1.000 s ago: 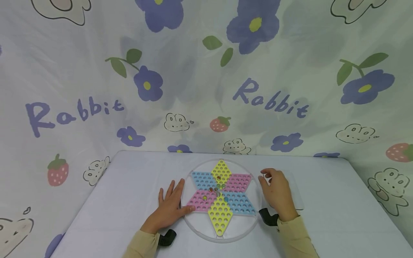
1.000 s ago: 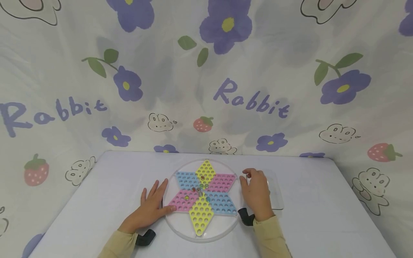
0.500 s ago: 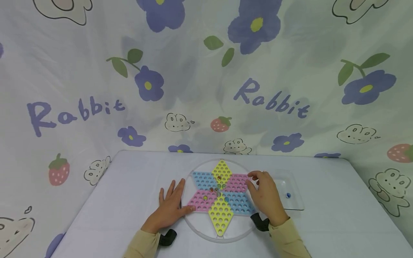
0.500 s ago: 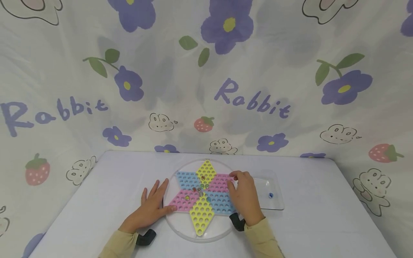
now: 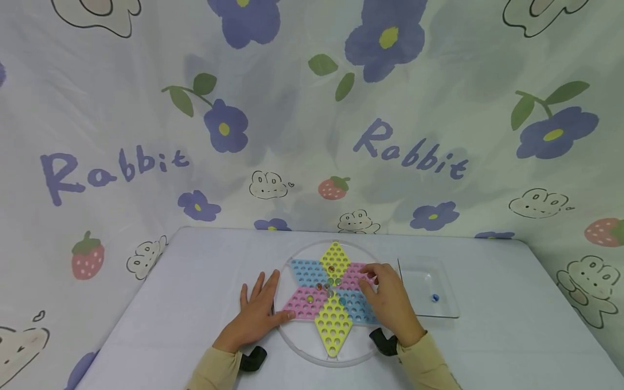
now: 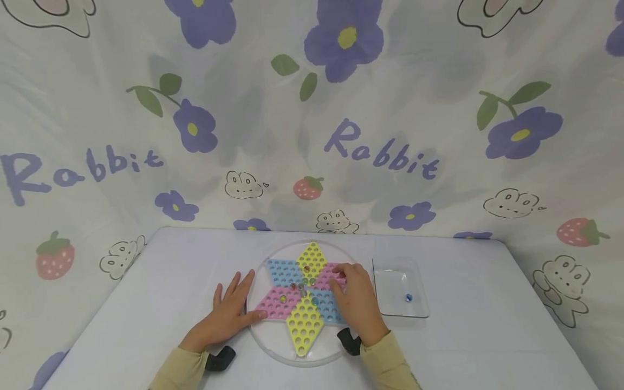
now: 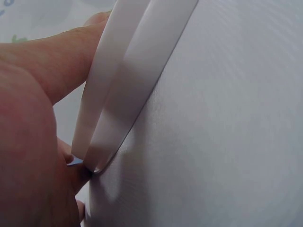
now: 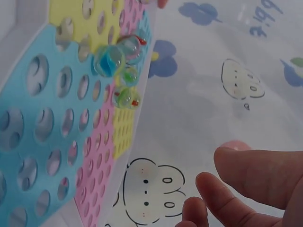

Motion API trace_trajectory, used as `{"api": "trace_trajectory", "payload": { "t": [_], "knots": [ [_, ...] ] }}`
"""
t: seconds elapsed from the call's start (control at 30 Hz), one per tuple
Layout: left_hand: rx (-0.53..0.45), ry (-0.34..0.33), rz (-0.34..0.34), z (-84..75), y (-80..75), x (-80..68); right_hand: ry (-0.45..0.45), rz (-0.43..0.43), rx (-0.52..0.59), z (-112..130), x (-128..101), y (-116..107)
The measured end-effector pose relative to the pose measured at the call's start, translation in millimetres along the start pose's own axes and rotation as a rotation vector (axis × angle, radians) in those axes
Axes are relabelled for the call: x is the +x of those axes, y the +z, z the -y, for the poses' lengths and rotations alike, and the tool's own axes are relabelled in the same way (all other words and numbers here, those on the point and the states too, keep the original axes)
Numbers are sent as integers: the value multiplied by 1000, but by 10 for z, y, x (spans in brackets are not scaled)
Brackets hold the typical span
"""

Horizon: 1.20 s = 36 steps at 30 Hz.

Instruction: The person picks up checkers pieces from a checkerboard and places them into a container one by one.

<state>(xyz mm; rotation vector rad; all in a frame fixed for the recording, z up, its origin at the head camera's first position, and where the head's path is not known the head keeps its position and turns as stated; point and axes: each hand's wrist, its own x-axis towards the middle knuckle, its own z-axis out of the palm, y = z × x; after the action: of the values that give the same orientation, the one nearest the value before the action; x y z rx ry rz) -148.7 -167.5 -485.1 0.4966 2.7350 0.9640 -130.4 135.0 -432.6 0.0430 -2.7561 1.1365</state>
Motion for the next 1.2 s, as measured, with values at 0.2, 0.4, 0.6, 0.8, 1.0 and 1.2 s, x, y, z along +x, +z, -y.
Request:
{"api": "trace_trajectory", "payload": {
  "t": [0.2,0.4,0.6,0.8,1.0,1.2],
  "knots": [
    [-6,0,-4,-2,1,-2,2,12,14,28,-30,72],
    [-3,-2,-8,-4,3,6,-43,37,51,34,-53,150],
    [-3,2,0,-1,-6,16,-80,61,46,38,-61,231],
    [-1,6,1,-4,-10,17,-94,89,36,28,-71,291],
    [2,7,-6,11,7,15,-92,147,22,6,-78,307],
    [11,7,-3,27,16,8,-90,217,8,-13,-81,302]
  ]
}}
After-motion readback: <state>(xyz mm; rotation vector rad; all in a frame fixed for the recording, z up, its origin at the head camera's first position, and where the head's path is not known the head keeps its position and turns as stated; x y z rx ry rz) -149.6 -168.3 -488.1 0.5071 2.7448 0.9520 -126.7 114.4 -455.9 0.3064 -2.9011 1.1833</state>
